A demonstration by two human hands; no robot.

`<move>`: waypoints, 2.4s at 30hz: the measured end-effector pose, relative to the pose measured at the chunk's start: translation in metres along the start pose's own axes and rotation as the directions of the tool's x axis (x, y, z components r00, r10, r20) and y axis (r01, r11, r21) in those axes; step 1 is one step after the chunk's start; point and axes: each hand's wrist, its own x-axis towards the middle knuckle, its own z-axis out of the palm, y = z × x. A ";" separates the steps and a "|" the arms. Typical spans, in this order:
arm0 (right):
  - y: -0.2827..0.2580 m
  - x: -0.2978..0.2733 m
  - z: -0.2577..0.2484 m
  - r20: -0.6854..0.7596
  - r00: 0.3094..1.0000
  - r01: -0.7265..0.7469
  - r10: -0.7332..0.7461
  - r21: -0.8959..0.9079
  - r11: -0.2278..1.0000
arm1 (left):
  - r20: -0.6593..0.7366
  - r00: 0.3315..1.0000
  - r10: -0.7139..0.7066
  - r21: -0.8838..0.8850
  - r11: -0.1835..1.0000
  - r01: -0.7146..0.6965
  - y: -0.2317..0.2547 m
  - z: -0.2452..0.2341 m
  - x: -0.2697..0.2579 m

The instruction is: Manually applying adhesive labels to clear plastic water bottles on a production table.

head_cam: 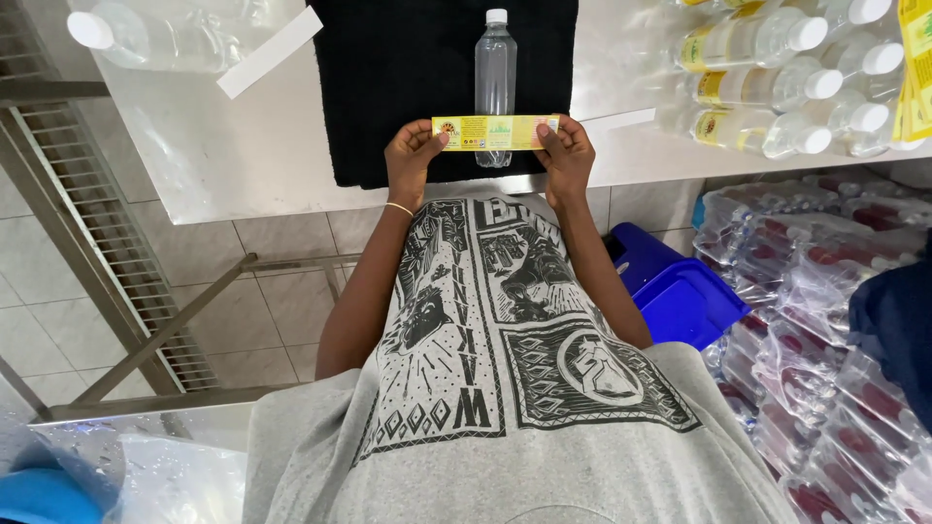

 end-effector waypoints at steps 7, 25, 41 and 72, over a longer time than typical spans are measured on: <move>0.004 0.001 -0.001 0.001 1.000 0.009 -0.009 0.009 1.000 | -0.002 1.000 -0.004 0.011 1.000 0.004 0.008 0.006 -0.004; 0.008 0.002 0.001 -0.042 0.999 0.024 -0.024 -0.004 1.000 | -0.026 1.000 -0.017 0.001 1.000 0.017 0.011 0.008 -0.003; -0.053 -0.021 0.077 0.152 0.978 -0.048 0.144 -0.505 0.862 | -0.019 0.999 -0.031 0.039 0.999 0.032 0.008 0.008 0.001; -0.133 -0.056 0.109 0.459 0.860 0.316 -0.222 -0.137 0.939 | 0.333 0.917 0.219 0.778 0.485 -0.399 0.162 0.084 -0.074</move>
